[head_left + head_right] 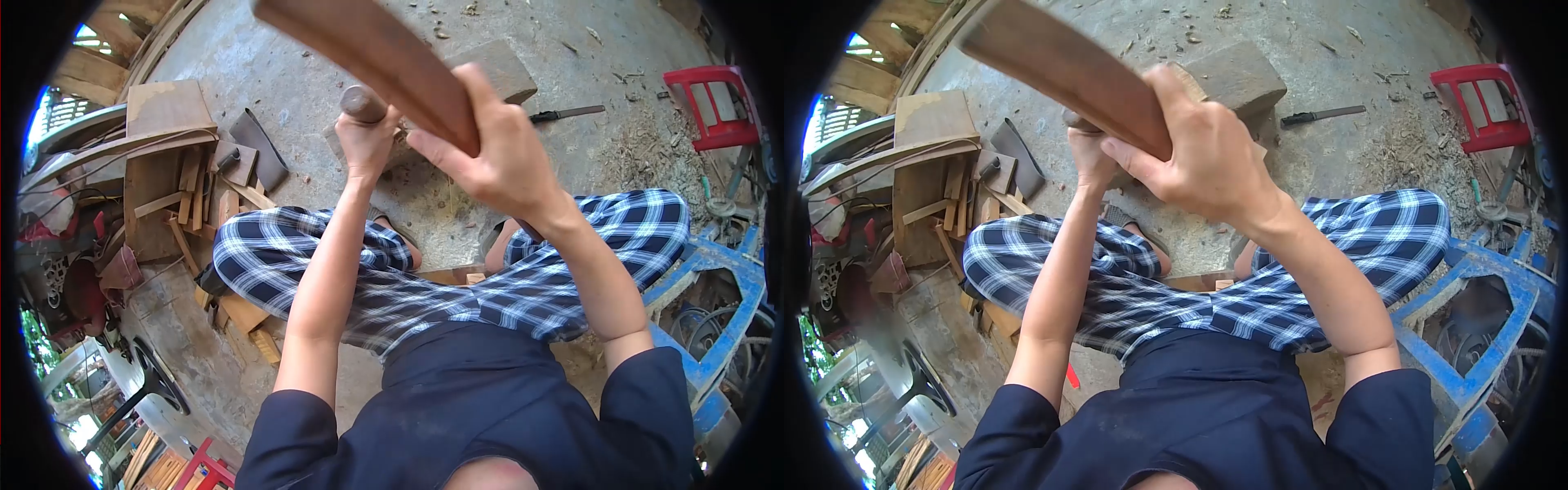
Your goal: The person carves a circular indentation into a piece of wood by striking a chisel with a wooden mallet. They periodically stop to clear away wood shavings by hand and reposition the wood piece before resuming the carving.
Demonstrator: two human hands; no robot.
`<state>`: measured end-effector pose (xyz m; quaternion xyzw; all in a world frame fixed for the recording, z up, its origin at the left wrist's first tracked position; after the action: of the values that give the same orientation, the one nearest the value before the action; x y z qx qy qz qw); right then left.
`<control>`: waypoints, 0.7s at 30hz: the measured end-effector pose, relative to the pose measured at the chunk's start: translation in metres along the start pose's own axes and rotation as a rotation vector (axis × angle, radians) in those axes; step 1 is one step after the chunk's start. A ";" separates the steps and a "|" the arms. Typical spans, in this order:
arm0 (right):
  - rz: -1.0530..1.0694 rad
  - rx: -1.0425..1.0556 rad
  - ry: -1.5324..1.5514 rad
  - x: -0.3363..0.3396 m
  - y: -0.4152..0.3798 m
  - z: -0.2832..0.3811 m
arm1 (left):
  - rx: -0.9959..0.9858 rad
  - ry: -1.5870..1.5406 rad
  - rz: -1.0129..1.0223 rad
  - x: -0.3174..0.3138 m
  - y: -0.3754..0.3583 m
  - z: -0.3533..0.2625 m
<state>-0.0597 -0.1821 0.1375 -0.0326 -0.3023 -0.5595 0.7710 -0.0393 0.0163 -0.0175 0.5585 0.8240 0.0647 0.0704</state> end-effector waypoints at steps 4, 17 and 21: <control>0.345 -0.235 -0.117 -0.013 -0.007 -0.038 | 0.110 -0.102 -0.118 0.020 0.009 0.004; 0.152 -0.431 -0.005 0.002 -0.018 -0.050 | 0.108 0.053 -0.092 0.021 0.020 -0.023; 0.171 -0.428 -0.028 0.003 -0.019 -0.048 | 0.047 0.123 -0.060 0.011 0.017 -0.028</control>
<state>-0.0557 -0.2102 0.0947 -0.2285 -0.1835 -0.5431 0.7869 -0.0333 0.0325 0.0130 0.5300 0.8444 0.0772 0.0084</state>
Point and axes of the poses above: each hand's wrist, its own y-axis towards the middle knuckle, its own x-axis out of the back of the hand, z = x × y, the point moved 1 cm from there along y, towards the middle knuckle, and after that the axes turned 4 degrees about -y, right-handed, at the moved point
